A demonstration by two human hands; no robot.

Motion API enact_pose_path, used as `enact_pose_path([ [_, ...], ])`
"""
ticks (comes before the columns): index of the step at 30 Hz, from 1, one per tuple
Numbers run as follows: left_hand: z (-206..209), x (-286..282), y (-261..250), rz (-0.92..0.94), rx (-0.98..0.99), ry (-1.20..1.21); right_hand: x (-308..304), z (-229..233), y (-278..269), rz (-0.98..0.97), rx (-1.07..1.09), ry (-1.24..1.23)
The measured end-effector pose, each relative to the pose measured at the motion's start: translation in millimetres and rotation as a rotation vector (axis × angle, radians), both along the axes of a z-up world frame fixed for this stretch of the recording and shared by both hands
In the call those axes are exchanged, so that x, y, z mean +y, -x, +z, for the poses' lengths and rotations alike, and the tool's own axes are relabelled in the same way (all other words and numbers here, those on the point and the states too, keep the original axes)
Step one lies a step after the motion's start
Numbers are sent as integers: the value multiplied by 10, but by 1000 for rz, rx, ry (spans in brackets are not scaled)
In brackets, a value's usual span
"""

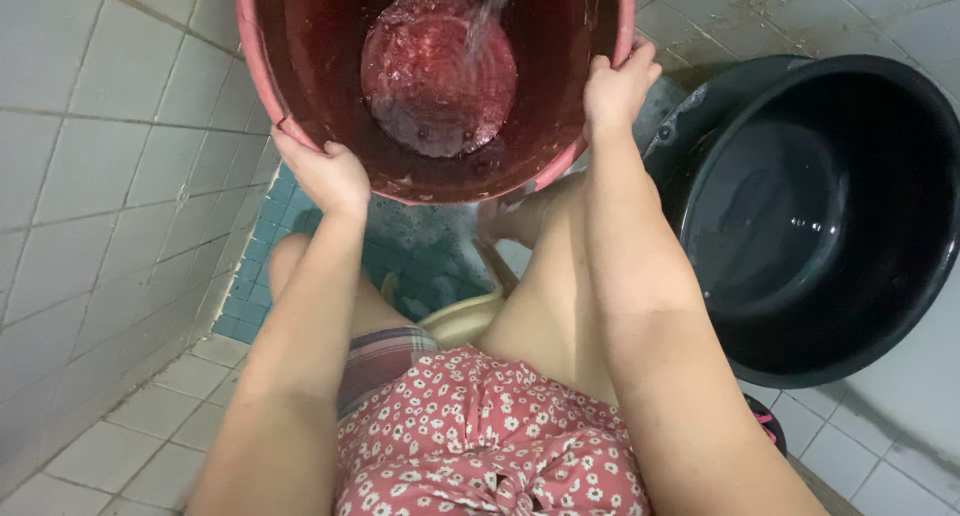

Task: The person washes a white cloth by hand in a black basin filled with soapy water. They then rinse the cloth using water from a red bucket, transferring water with a red scoop. Finally, the person refills the red bucket with tap water and pours it into the black basin.

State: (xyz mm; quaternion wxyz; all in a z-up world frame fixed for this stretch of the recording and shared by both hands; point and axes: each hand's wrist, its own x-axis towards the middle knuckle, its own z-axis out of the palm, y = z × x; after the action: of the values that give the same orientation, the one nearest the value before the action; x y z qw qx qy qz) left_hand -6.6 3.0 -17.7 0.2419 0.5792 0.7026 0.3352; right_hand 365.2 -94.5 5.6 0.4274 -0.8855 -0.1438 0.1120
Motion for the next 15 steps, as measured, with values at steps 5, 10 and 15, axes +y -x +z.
enact_pose_path([
  [5,55,-30,-23,-18,-21,-15,5,47,33,-6,-5,13],
  [10,139,-110,-147,-7,-16,-8,-11,204,10,-37,-73,177],
  [15,212,-132,-202,26,-2,38,98,257,190,172,-599,220],
])
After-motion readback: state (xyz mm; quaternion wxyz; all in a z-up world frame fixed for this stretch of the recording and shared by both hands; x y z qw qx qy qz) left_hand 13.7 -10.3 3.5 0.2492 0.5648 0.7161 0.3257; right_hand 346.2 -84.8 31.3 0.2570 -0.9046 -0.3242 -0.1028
